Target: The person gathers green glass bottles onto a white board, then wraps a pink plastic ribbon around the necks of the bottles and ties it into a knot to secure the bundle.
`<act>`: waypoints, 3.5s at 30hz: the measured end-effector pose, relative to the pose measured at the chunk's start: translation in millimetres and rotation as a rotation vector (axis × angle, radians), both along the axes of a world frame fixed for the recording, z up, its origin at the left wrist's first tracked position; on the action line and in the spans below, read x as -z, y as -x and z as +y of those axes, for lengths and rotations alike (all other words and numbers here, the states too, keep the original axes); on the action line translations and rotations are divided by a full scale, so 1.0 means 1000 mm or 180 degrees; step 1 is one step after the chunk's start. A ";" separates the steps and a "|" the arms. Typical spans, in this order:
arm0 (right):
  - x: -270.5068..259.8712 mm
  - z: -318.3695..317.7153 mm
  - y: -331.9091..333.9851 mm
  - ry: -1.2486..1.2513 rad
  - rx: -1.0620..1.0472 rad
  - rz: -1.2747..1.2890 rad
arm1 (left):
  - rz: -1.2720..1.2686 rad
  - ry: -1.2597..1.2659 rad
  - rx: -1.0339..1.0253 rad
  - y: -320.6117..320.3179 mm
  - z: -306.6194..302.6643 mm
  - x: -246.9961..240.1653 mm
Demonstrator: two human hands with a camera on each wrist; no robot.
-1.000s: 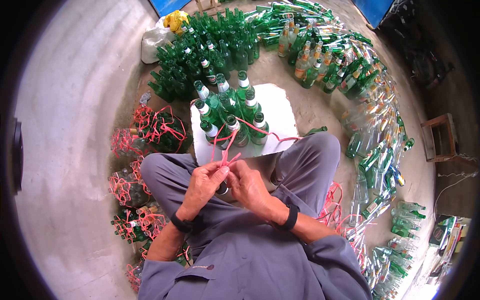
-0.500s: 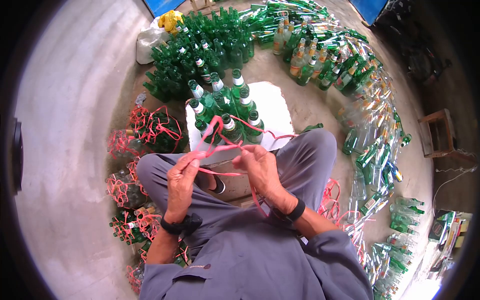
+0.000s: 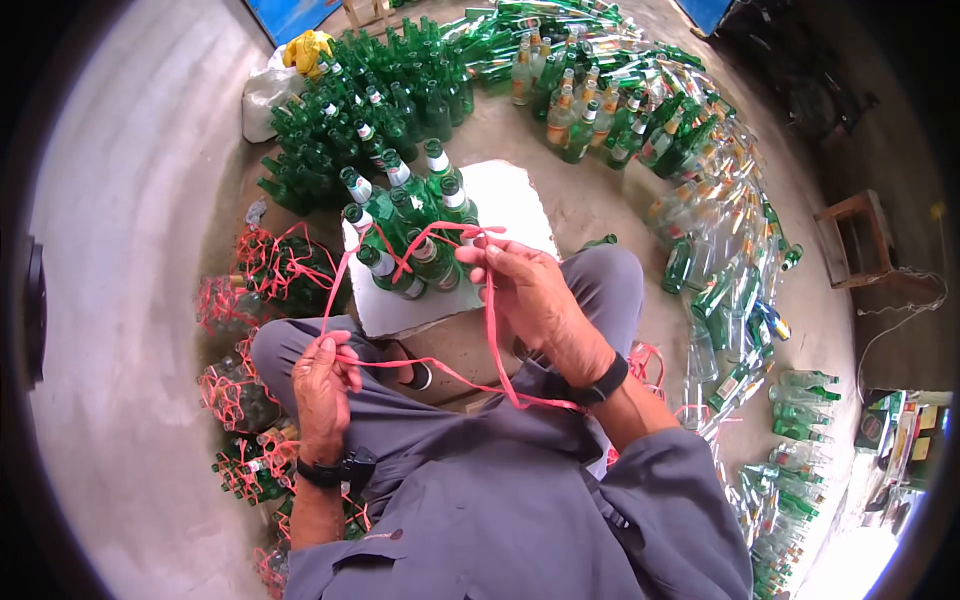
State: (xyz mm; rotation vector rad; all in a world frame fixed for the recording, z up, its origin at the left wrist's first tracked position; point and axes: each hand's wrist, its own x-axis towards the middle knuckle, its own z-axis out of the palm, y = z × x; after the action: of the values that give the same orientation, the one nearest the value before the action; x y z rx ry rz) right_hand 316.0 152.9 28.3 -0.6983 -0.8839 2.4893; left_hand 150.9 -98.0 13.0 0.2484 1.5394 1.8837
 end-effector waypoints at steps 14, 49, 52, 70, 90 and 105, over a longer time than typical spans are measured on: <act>-0.008 -0.025 0.013 -0.0146 -0.0361 -0.0052 | 0.2052 0.1729 0.3341 -0.040 0.003 0.011; -0.067 0.033 -0.121 -0.2065 -0.1981 -0.1866 | 0.2541 0.0679 -0.1258 0.109 -0.055 -0.082; -0.057 0.049 -0.144 -0.2360 -0.1686 -0.1959 | 0.2406 0.0565 -0.1510 0.134 -0.074 -0.075; -0.051 0.128 -0.185 -0.2810 0.1109 -0.2363 | 0.1913 0.0380 -0.2419 0.177 -0.137 -0.056; 0.089 0.135 -0.394 -0.0563 0.2450 -0.3128 | 0.1960 0.0427 -0.0529 0.110 -0.037 -0.075; -0.072 -0.005 -0.116 -0.5771 0.0779 -0.2212 | 0.2838 -0.0845 0.0998 0.006 0.066 -0.136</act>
State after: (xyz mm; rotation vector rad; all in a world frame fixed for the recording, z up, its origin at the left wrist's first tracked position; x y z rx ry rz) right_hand 432.5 147.5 100.2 -0.7393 -2.3734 0.4229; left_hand 145.2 -32.4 148.7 1.5183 1.6177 1.7921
